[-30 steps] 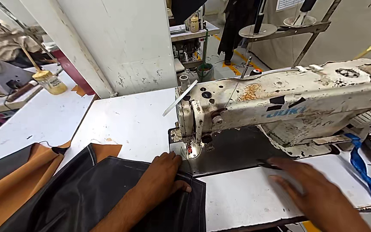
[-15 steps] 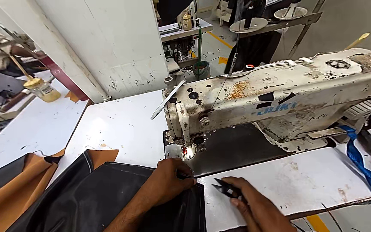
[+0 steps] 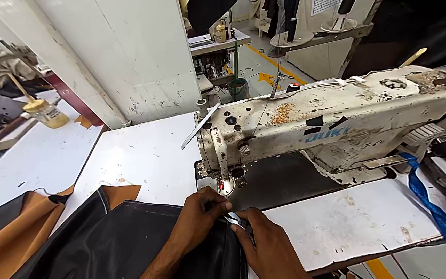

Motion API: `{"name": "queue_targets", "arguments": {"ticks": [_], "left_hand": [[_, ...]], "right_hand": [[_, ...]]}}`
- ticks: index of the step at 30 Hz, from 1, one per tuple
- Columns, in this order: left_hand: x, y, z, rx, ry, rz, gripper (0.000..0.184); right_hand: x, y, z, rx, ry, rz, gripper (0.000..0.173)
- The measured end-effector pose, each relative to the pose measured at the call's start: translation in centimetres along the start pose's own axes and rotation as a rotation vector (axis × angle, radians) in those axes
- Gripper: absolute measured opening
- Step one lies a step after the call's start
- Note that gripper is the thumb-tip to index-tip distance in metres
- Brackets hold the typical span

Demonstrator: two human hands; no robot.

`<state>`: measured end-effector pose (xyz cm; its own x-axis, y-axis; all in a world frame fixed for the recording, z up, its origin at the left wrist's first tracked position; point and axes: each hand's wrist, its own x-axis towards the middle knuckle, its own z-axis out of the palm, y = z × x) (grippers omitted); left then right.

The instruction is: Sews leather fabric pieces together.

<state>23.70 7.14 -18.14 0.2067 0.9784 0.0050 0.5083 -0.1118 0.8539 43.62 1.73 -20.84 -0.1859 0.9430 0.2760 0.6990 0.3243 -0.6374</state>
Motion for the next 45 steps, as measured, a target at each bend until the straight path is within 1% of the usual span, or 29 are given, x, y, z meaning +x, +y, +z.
{"name": "queue_targets", "arguments": {"ticks": [4,9,14,19,23,29,31,34,36,40,45], "left_hand": [[-0.1,-0.1,0.2,-0.014,0.005,0.007,0.022],[-0.1,-0.1,0.3,-0.006,0.026,-0.010,0.023],[-0.1,0.0,0.5,-0.012,0.033,-0.011,0.023],[0.1,0.2,0.6,-0.015,0.027,-0.024,0.023],[0.1,0.0,0.8,0.007,0.035,-0.011,0.024],[0.0,-0.1,0.8,0.002,0.034,-0.006,0.022],[-0.1,-0.1,0.9,0.000,0.044,0.001,0.022],[0.0,-0.1,0.9,-0.005,0.051,-0.008,0.022],[0.0,0.1,0.9,-0.006,0.055,-0.028,0.022],[0.1,0.4,1.0,0.008,0.055,-0.058,0.023],[0.4,0.7,1.1,0.013,0.057,-0.086,0.023]], "right_hand": [[0.0,-0.1,-0.1,-0.027,-0.004,0.000,0.036],[-0.4,0.4,0.0,-0.033,-0.003,-0.066,0.036],[-0.1,0.4,0.7,-0.086,0.072,-0.106,0.036],[-0.1,0.4,0.9,-0.117,0.088,-0.121,0.035],[-0.1,0.3,1.3,-0.198,0.141,-0.167,0.035],[-0.2,0.5,1.5,-0.246,0.132,-0.204,0.030],[-0.3,0.6,1.2,-0.205,0.127,-0.196,0.031],[-0.8,0.5,0.3,-0.147,0.107,-0.137,0.030],[-1.3,0.5,-0.1,-0.186,0.129,-0.129,0.029],[-0.9,0.7,-0.3,-0.356,0.227,-0.210,0.022],[0.3,0.6,0.0,-0.427,0.222,-0.332,0.020]]}}
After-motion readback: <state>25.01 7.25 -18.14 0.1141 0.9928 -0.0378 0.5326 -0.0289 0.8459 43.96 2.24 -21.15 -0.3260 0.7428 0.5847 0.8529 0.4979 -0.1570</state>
